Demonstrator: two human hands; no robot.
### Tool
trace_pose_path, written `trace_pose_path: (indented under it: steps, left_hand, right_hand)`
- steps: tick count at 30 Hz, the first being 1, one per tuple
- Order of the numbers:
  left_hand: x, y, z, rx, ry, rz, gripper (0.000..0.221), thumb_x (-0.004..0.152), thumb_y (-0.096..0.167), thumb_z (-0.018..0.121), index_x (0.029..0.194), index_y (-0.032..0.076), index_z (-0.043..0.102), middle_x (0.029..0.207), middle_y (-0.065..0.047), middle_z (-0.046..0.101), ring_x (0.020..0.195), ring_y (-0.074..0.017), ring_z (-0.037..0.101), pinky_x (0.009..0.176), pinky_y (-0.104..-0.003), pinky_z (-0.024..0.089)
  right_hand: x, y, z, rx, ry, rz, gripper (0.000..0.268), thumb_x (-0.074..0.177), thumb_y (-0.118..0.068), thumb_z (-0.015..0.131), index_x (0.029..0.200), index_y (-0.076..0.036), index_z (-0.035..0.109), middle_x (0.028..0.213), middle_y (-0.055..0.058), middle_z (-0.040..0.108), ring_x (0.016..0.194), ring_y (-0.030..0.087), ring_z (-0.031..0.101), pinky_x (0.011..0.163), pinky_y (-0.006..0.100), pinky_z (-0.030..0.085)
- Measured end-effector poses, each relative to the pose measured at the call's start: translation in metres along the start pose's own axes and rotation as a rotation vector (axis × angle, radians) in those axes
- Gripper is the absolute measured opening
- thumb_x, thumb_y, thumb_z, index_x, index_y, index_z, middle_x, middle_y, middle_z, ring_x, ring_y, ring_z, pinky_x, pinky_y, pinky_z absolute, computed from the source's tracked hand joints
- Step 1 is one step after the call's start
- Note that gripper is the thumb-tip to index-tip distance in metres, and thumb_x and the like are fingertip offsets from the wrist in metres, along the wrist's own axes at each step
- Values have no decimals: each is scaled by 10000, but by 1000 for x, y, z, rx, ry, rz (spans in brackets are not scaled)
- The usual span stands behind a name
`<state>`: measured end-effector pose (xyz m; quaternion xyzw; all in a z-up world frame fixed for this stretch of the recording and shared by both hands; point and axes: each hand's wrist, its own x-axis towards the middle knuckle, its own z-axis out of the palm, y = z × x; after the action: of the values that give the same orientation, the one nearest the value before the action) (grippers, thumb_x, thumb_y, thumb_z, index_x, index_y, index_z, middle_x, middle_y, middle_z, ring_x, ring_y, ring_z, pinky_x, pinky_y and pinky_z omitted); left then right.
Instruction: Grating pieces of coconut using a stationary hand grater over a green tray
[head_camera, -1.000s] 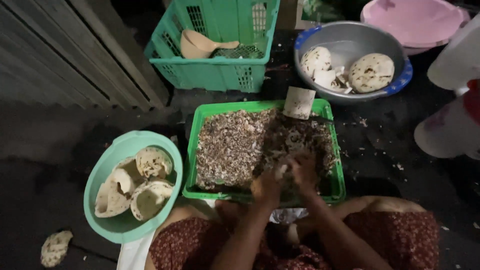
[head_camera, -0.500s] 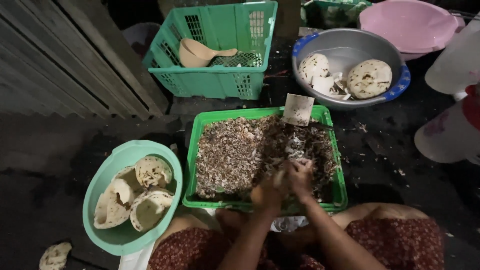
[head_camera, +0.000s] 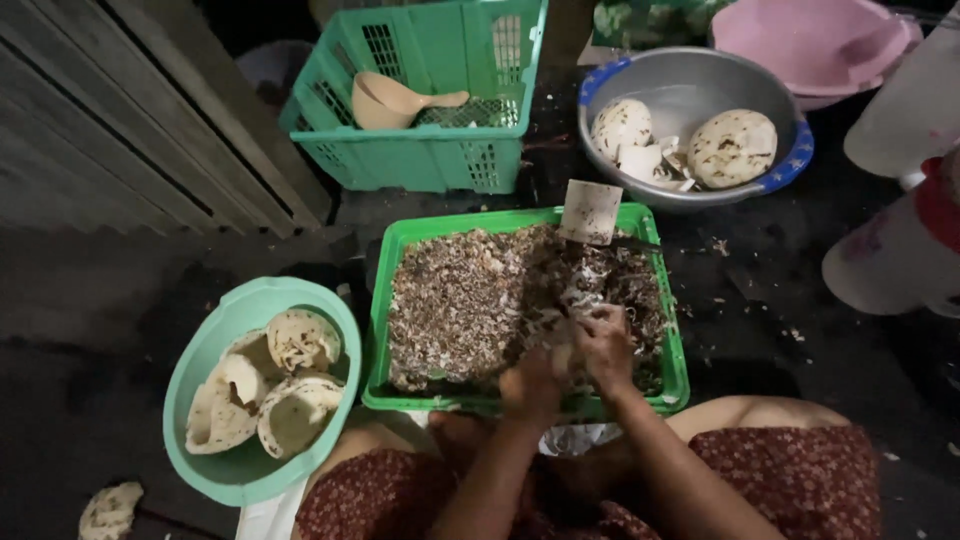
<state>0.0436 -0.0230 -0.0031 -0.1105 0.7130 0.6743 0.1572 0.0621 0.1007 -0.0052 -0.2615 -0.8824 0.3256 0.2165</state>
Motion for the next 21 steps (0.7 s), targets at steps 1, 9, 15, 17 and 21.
trace_pose_path:
  steps: [1, 9, 15, 17, 21]
  left_hand:
    - [-5, 23, 6, 613, -165, 16, 427, 940, 453, 558, 1140, 111, 716, 1150, -124, 707, 1110, -291, 666, 925, -435, 528]
    - [21, -17, 5, 1528, -386, 246, 382, 993, 325, 528, 1352, 195, 554, 1352, -42, 590, 1244, -243, 591, 814, -515, 544]
    - [20, -16, -1, 1236, -246, 335, 311, 891, 250, 640, 1202, 224, 643, 1141, -2, 723, 1087, -231, 700, 795, -448, 596]
    - [-5, 9, 3, 1348, -347, 492, 237, 970, 166, 566, 1162, 82, 676, 1111, -121, 729, 1041, -315, 708, 741, -477, 606]
    - [63, -99, 10, 1858, -370, 578, 186, 939, 182, 566, 1092, 170, 670, 1064, -12, 673, 952, -212, 686, 597, -445, 561]
  right_hand:
    - [-3, -8, -6, 13, 8, 27, 249, 914, -411, 612, 974, -220, 760, 1166, 55, 617, 996, 400, 671, 862, 482, 586]
    - [-2, -10, -22, 73, -68, 61, 258, 917, -423, 600, 898, -225, 765, 1132, 31, 564, 1013, 396, 633, 867, 466, 572]
    - [-1, -20, -32, -44, -138, 67, 219, 881, -415, 626, 947, -261, 767, 1208, 23, 563, 1099, 363, 618, 937, 468, 557]
    - [7, 17, -7, 165, -62, 222, 192, 887, -412, 676, 867, -238, 754, 1190, 28, 614, 1063, 366, 641, 894, 479, 549]
    - [-23, -65, -57, 316, -111, 235, 305, 875, -400, 649, 947, -129, 771, 1262, 180, 594, 1091, 414, 606, 927, 539, 517]
